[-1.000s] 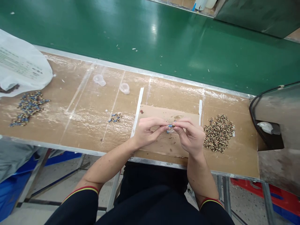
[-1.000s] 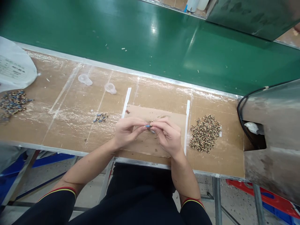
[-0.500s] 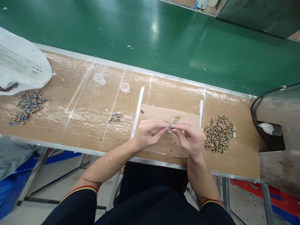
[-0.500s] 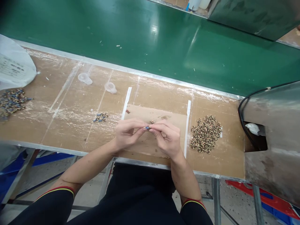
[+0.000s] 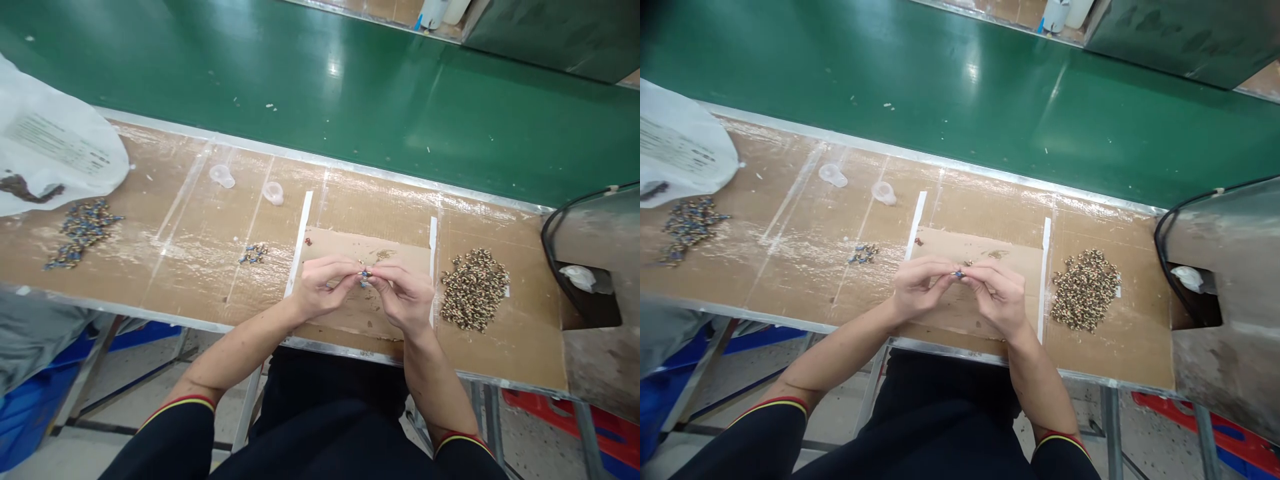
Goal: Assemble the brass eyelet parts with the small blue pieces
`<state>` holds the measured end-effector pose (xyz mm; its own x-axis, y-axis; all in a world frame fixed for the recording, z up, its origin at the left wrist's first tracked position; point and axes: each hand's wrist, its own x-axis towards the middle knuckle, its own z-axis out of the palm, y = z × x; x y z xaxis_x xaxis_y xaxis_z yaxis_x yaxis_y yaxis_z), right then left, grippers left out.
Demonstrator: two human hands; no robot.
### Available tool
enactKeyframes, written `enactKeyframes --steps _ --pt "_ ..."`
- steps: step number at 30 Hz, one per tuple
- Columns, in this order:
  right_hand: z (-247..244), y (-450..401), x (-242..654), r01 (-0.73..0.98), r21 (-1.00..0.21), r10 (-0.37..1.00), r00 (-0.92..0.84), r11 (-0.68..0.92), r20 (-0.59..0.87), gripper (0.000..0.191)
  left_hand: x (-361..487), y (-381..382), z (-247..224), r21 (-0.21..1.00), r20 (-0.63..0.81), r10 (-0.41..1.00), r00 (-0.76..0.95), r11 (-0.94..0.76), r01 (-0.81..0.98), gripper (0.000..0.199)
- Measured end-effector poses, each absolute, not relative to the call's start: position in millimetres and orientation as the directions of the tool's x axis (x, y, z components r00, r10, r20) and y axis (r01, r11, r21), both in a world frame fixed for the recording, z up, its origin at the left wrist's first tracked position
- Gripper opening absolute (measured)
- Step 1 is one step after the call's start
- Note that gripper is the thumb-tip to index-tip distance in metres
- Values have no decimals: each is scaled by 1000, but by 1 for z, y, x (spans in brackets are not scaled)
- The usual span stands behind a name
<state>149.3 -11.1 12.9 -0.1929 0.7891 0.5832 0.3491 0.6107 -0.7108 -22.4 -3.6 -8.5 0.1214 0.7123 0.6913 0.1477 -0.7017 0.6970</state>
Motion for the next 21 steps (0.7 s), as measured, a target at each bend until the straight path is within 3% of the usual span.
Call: enactKeyframes --steps 5,7,9,12,15,19,21 --pt "7 -3 159 354 -724 801 -161 593 577 23 -41 3 -2 704 663 741 107 -666 245 6" --pt "7 0 168 340 -725 787 -87 599 610 30 -69 0 2 749 586 809 35 -558 357 11" --pt "10 3 176 345 -721 770 -8 601 638 25 -105 -6 2 767 466 885 -12 -397 505 17" --pt "13 3 183 373 -717 769 13 589 639 10 -155 -13 -7 578 376 926 40 -268 771 31" --pt "15 3 186 421 -698 776 -22 579 631 5 -181 -16 -17 490 418 908 14 -238 839 39" --pt "14 9 199 483 -677 795 -69 555 603 27 -172 -27 -15 453 553 830 -80 -219 864 42" --pt "12 14 208 502 -669 813 -132 548 567 26 -153 -39 -12 435 576 817 27 -334 836 38"
